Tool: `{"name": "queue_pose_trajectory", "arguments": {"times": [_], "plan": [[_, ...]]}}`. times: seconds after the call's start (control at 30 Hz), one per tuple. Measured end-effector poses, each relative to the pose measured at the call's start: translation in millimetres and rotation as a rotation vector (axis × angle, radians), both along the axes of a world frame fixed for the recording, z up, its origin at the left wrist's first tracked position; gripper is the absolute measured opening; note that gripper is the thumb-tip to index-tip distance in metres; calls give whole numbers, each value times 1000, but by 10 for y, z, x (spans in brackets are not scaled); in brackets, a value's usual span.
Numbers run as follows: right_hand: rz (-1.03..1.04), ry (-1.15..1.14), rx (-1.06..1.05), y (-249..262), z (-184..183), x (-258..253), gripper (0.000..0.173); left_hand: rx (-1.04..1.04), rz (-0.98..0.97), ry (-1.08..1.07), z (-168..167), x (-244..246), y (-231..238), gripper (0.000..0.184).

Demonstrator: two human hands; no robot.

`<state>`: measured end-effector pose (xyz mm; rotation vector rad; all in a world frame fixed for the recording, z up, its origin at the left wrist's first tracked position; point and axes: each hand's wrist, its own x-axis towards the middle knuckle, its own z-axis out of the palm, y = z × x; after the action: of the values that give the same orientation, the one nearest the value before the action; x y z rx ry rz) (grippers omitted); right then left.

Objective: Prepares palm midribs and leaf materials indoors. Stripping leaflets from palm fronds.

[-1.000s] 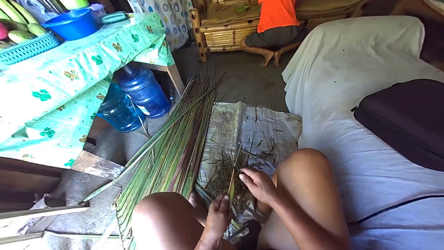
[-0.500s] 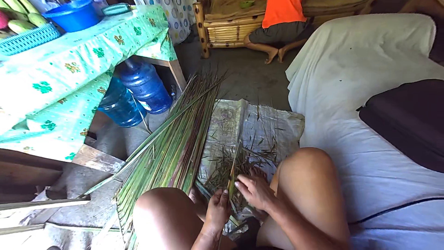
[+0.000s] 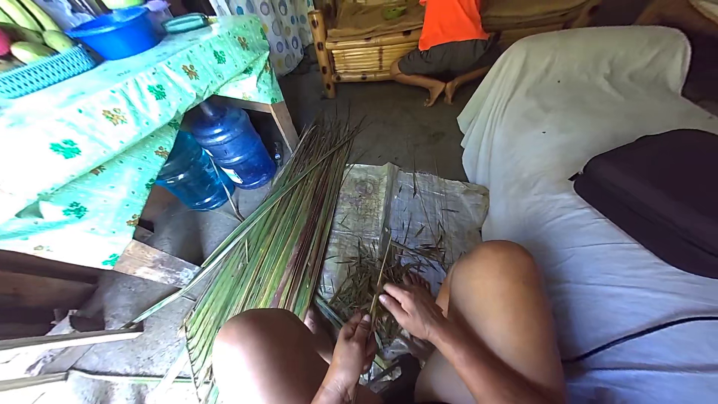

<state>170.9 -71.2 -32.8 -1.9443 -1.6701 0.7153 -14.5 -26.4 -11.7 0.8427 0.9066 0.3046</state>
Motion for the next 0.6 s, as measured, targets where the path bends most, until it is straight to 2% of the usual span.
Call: {"name": "queue_pose_trajectory", "arguments": {"times": [0.23, 0.33, 0.4, 0.47, 0.53, 0.6], "plan": [[-322, 71, -45, 77, 45, 152, 44, -14, -66, -33, 52, -35, -25, 31], [-385, 323, -12, 80, 14, 253, 41, -7, -71, -15, 41, -49, -43, 30], [-304, 663, -10, 66, 25, 167, 37, 6, -77, -17, 13, -26, -23, 32], [-237, 947, -101, 39, 32, 38, 38, 7, -92, -21, 6, -17, 0, 33], [-232, 1022, -116, 31, 7, -29, 37, 0, -94, -23, 4, -29, -8, 33], [-274, 977, -77, 60, 25, -1, 35, -6, -109, -24, 6, -61, -34, 32]]}}
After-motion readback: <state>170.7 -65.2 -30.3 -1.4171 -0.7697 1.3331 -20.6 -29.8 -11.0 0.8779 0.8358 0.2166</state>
